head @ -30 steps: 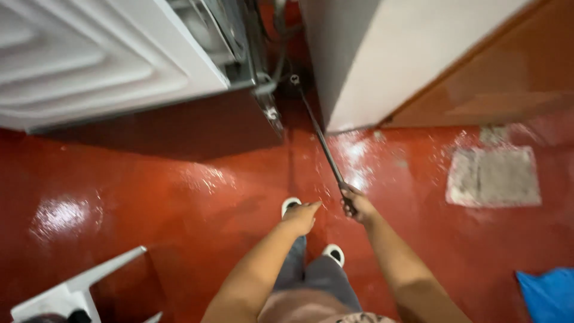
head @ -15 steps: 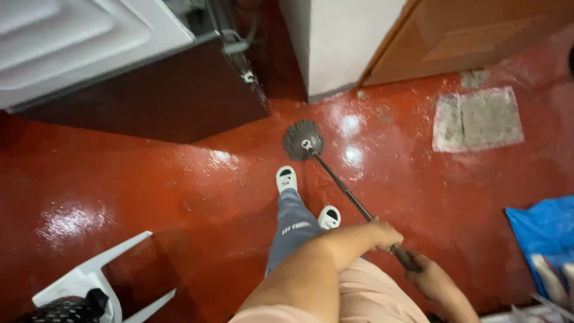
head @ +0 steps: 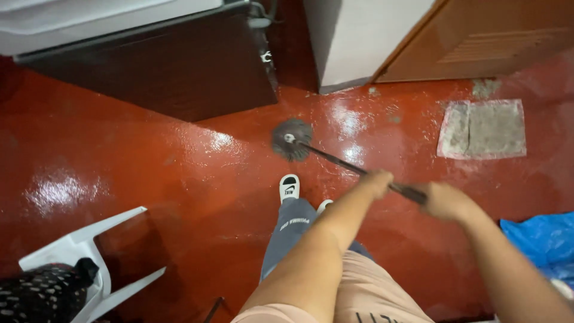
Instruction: The person mops a red floor using a spin mop, moving back and forth across the room. They clean around various obstacles, including a white plastic chair, a refrigerator, and stacked blue sacks.
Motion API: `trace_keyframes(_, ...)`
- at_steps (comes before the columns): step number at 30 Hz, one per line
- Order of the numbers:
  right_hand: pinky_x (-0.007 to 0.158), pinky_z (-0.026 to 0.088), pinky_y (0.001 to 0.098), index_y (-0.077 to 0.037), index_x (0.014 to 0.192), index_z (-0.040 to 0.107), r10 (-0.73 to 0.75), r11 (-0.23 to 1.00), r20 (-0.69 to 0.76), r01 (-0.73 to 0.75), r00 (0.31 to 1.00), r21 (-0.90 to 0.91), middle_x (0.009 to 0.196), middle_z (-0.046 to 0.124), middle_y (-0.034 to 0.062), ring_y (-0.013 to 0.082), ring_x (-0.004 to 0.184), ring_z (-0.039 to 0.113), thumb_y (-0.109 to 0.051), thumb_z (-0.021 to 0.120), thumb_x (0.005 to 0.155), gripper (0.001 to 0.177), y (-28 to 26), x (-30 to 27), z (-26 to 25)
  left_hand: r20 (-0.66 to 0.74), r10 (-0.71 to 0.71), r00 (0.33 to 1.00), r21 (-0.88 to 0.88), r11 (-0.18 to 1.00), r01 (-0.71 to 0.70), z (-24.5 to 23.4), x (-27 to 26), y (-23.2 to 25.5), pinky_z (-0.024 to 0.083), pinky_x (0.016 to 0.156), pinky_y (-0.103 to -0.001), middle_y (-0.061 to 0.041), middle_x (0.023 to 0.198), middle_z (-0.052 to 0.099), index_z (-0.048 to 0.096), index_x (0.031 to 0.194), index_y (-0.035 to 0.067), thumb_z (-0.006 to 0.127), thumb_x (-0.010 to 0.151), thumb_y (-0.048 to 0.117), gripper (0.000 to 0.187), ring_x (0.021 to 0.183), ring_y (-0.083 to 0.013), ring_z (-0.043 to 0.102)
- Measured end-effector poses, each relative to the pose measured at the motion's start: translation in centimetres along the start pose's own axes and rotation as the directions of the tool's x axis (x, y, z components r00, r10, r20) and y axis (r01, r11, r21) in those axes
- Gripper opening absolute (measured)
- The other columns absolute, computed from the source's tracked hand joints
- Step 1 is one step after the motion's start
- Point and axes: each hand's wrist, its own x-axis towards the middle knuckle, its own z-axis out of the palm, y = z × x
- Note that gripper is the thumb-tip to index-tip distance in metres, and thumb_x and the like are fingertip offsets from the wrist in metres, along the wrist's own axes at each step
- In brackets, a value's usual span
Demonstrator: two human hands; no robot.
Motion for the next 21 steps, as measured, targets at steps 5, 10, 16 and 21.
trace_keyframes(5,0.091,0.061,0.0464,-0.024,0.128,0.072,-0.138,0.98,-0.016,0.135,0.99,-0.144,0.107,0.081,0.0108,0.0325,0.11,0.075,-0.021,0.064,0.072,0.056,-13.2,8.4,-6.7,-0.133,-0.345,0.929,-0.365,0.889,0.278,-7.4,-3.3,-11.7,0.052,0.112,-0.049,-0.011,0.132,0.07,0.068,0.128,0.015,0.058,0.093,-0.001,0.04,0.132,-0.0312,0.061)
trace_keyframes(10,0.093,0.058,0.0507,-0.013,0.118,0.075,-0.326,0.936,0.093,0.335,0.941,-0.108,0.108,0.078,0.0168,0.0367,0.113,0.072,-0.021,0.058,0.081,0.041,-30.0,12.8,-4.0,-0.152,-0.608,0.78,-0.386,0.762,0.519,-4.4,-10.6,-29.7,0.035,0.121,-0.043,0.001,0.151,0.05,0.056,0.142,0.034,0.066,0.09,0.01,0.058,0.145,-0.021,0.04)
trace_keyframes(16,0.091,0.059,0.0508,-0.015,0.121,0.073,-0.364,0.923,0.128,0.376,0.922,-0.082,0.107,0.077,0.0155,0.0345,0.11,0.073,-0.031,0.064,0.087,0.038,-40.7,21.4,10.0,-0.103,-0.679,0.727,-0.225,0.728,0.648,-7.2,-27.6,-30.1,0.015,0.134,-0.037,-0.006,0.164,0.022,0.048,0.148,0.031,0.062,0.096,0.017,0.055,0.158,-0.0221,0.016)
trace_keyframes(21,0.095,0.058,0.0512,-0.013,0.121,0.075,-0.307,0.948,0.173,0.316,0.936,-0.032,0.114,0.077,0.0165,0.0356,0.116,0.071,-0.025,0.056,0.093,0.036,-44.8,14.8,2.5,-0.202,-0.841,0.501,-0.794,0.44,0.42,-0.4,-24.8,-35.0,0.026,0.123,-0.045,-0.03,0.167,0.006,0.032,0.155,0.049,0.078,0.082,0.035,0.087,0.158,-0.0389,0.014)
